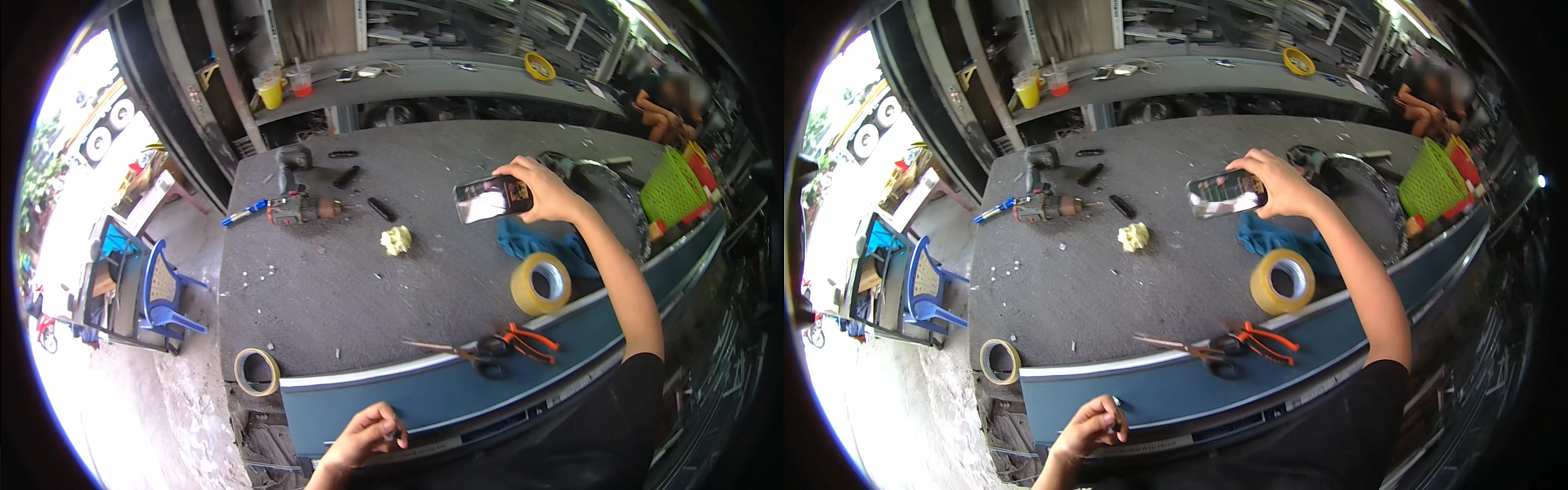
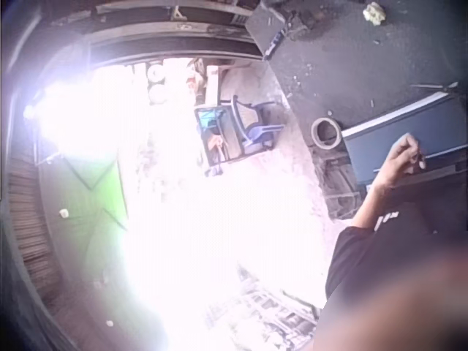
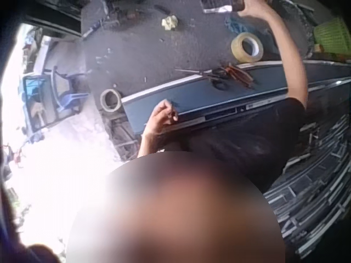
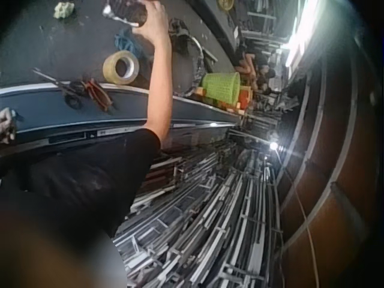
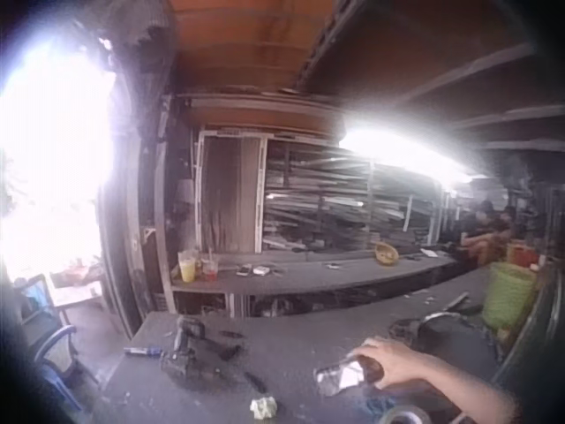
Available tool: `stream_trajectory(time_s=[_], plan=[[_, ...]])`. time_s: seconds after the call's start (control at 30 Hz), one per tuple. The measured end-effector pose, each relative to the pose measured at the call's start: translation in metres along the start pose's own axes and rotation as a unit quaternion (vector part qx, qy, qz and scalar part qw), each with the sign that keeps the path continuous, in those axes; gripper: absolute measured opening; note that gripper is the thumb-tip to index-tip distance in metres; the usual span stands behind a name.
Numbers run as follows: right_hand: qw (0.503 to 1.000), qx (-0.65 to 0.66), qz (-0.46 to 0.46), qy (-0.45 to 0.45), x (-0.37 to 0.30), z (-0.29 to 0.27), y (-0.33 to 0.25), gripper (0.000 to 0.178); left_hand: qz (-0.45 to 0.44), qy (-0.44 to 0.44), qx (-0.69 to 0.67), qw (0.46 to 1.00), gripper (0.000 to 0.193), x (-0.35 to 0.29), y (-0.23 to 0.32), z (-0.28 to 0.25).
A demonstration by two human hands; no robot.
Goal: The person assembles small components onto a long window frame using pliers and scissors. They cut a thin wire, attach small black plastic pieces to the frame, and manipulate the parts with both hands. The workspace contains baskets of parts and tools.
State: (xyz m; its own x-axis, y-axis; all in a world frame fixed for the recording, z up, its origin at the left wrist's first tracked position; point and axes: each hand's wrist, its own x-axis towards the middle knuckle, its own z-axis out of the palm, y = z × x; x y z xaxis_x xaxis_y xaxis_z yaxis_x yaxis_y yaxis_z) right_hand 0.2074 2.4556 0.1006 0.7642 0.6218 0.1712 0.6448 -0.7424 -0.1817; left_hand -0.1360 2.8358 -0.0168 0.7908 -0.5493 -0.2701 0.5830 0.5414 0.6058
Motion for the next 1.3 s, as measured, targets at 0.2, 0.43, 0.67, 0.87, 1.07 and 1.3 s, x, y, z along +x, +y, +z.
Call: stream_trajectory(time_s=[0.2,0.43,0.67,0.87,1.07,1.3], plan=[[0.984,-0.143,-0.023,-0.108,-0.093,-0.072,-0.057,0.082,0.052,0.010,-0.015,0.999,0.013,-0.003,-0.007,-0.005],[0.950,-0.247,-0.017,-0.189,-0.129,-0.055,-0.047,0.064,0.062,0.023,0.009,0.998,0.018,-0.003,-0.010,-0.004],[0.949,-0.281,-0.097,-0.108,-0.106,-0.031,-0.026,0.024,0.078,0.024,0.021,0.996,0.018,-0.003,-0.013,-0.004],[0.944,-0.298,-0.093,-0.104,-0.116,-0.015,-0.021,0.028,0.075,0.027,0.014,0.997,0.015,-0.002,-0.013,-0.005],[0.975,-0.224,0.001,-0.014,-0.131,-0.006,-0.020,0.057,0.076,0.028,0.015,0.997,0.015,-0.003,-0.012,-0.006],[0.899,0.177,0.375,0.140,-0.184,0.045,-0.028,0.117,0.079,0.017,0.007,0.997,0.016,-0.001,-0.013,-0.005]])
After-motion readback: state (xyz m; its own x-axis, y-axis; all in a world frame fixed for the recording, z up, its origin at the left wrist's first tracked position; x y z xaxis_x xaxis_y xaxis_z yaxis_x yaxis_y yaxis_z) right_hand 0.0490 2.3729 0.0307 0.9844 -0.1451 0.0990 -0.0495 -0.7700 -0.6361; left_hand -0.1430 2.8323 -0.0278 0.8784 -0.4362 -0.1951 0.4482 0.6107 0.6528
